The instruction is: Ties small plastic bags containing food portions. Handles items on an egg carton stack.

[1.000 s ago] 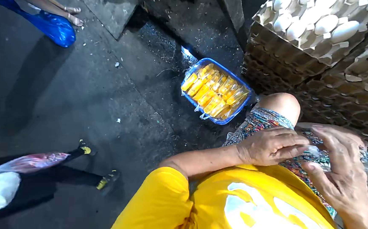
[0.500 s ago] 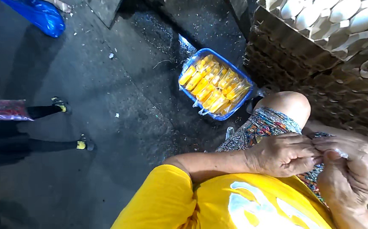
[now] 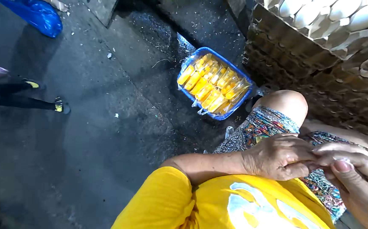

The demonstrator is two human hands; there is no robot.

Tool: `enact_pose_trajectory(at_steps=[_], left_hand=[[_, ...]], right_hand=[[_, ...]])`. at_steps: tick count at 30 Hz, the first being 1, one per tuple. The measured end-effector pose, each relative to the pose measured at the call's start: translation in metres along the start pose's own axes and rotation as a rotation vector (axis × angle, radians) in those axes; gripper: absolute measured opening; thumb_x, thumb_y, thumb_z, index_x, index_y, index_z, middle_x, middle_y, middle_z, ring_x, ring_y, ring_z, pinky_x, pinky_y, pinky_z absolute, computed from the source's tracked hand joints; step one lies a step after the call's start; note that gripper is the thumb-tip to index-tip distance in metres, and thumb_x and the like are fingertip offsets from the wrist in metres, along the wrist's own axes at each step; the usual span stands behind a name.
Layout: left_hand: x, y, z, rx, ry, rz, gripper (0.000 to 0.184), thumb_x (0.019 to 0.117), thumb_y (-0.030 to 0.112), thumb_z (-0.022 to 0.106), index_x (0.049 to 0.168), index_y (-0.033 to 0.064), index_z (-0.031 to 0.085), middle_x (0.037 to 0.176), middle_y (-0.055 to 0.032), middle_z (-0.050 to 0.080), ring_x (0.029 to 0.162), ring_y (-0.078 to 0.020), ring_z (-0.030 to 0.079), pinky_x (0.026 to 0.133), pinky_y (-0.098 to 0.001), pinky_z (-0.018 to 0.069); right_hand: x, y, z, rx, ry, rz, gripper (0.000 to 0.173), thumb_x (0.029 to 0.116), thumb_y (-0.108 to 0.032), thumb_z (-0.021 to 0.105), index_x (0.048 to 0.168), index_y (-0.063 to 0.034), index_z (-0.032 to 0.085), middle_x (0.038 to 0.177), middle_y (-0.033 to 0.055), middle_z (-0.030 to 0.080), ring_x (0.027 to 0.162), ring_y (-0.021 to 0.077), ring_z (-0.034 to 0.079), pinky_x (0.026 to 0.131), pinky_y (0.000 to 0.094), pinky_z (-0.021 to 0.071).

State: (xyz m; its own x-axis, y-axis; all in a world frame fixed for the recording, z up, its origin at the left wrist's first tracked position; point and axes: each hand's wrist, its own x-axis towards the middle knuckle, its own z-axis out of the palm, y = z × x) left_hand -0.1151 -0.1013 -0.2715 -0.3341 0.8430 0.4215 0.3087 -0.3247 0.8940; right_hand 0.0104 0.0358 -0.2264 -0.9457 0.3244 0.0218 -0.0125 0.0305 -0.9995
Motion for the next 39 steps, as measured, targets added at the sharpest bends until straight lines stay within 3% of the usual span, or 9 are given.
enact_pose_trajectory(at_steps=[3,13,19,22,26,29,33,36,39], left_hand=[[-0.002,0.000,-0.004,0.014,-0.073,0.041,0.021,0.0925,0.005,0.058,0.096,-0.0064,0.075,0.096,-0.0198,0.075,0.099,-0.0317,0.071,0.107,-0.0490,0.0463],[-0.007,-0.003,-0.001,0.031,-0.272,0.140,0.024,0.0961,0.013,0.059,0.094,-0.0035,0.077,0.095,-0.0186,0.075,0.102,-0.0331,0.071,0.112,-0.0527,0.0407],[-0.005,-0.006,-0.004,0.017,-0.288,0.190,0.028,0.0983,0.014,0.056,0.094,-0.0056,0.075,0.091,-0.0193,0.074,0.098,-0.0327,0.071,0.112,-0.0507,0.0404],[-0.007,0.001,-0.013,-0.069,-0.212,0.139,0.023,0.0967,0.012,0.061,0.094,-0.0066,0.075,0.100,-0.0221,0.073,0.105,-0.0334,0.070,0.110,-0.0505,0.0445],[-0.016,0.018,-0.039,-0.105,-0.122,-0.114,0.050,0.1029,0.033,0.051,0.127,-0.0079,0.066,0.140,-0.0288,0.058,0.138,-0.0378,0.050,0.119,-0.0496,0.0357],[-0.033,0.031,-0.060,-0.182,-0.035,-0.664,0.065,0.1088,0.041,0.037,0.150,-0.0089,0.043,0.156,-0.0243,0.043,0.144,-0.0259,0.045,0.119,-0.0408,0.0388],[-0.036,0.027,-0.067,-0.581,0.237,-1.276,0.058,0.1133,0.038,0.019,0.154,0.0000,0.034,0.138,-0.0150,0.058,0.108,-0.0160,0.067,0.092,-0.0322,0.0563],[-0.045,0.014,-0.067,-0.895,0.340,-1.254,0.067,0.1103,0.048,0.007,0.142,0.0038,0.046,0.119,-0.0104,0.068,0.100,-0.0164,0.069,0.087,-0.0324,0.0582],[-0.043,-0.004,-0.069,-0.998,0.579,-1.307,0.058,0.1122,0.047,0.018,0.136,0.0044,0.050,0.111,-0.0129,0.070,0.094,-0.0192,0.071,0.082,-0.0312,0.0592]], right_hand=[[-0.008,-0.005,0.003,0.165,-0.058,0.060,0.024,0.1096,-0.028,0.049,0.110,-0.0233,0.073,0.102,-0.0128,0.071,0.071,-0.0048,0.062,0.059,0.0103,0.0507],[-0.004,-0.037,-0.020,-0.273,-0.411,0.284,0.027,0.1055,-0.018,0.052,0.092,-0.0024,0.070,0.082,-0.0024,0.065,0.070,-0.0059,0.055,0.064,0.0142,0.0464],[0.023,-0.047,-0.026,-0.293,-0.570,0.479,0.026,0.1029,-0.023,0.055,0.088,-0.0110,0.072,0.073,-0.0095,0.062,0.063,-0.0064,0.053,0.056,0.0152,0.0426],[0.029,-0.053,-0.021,-0.207,-0.599,0.371,0.025,0.1052,-0.020,0.054,0.093,-0.0078,0.072,0.076,-0.0071,0.064,0.062,-0.0057,0.055,0.055,0.0136,0.0462],[0.025,-0.060,0.006,-0.199,-0.519,0.025,0.026,0.1083,-0.018,0.052,0.101,-0.0006,0.070,0.088,0.0068,0.067,0.078,0.0034,0.062,0.071,0.0187,0.0523],[0.025,-0.063,0.030,-0.303,-0.414,-0.173,0.024,0.1094,-0.019,0.049,0.104,-0.0019,0.066,0.093,0.0110,0.066,0.086,0.0095,0.063,0.076,0.0195,0.0521],[0.029,-0.044,0.065,-0.434,-0.310,-0.329,0.021,0.1080,-0.016,0.049,0.103,-0.0038,0.065,0.096,0.0109,0.068,0.093,0.0142,0.066,0.083,0.0207,0.0541],[0.035,-0.018,0.086,-0.492,-0.391,-0.353,0.023,0.1064,-0.014,0.050,0.101,-0.0033,0.070,0.096,0.0120,0.069,0.090,0.0195,0.069,0.079,0.0265,0.0573],[0.041,0.008,0.098,-0.544,-0.506,-0.348,0.020,0.1034,-0.011,0.051,0.103,-0.0034,0.070,0.096,0.0124,0.069,0.087,0.0240,0.070,0.075,0.0317,0.0594]])
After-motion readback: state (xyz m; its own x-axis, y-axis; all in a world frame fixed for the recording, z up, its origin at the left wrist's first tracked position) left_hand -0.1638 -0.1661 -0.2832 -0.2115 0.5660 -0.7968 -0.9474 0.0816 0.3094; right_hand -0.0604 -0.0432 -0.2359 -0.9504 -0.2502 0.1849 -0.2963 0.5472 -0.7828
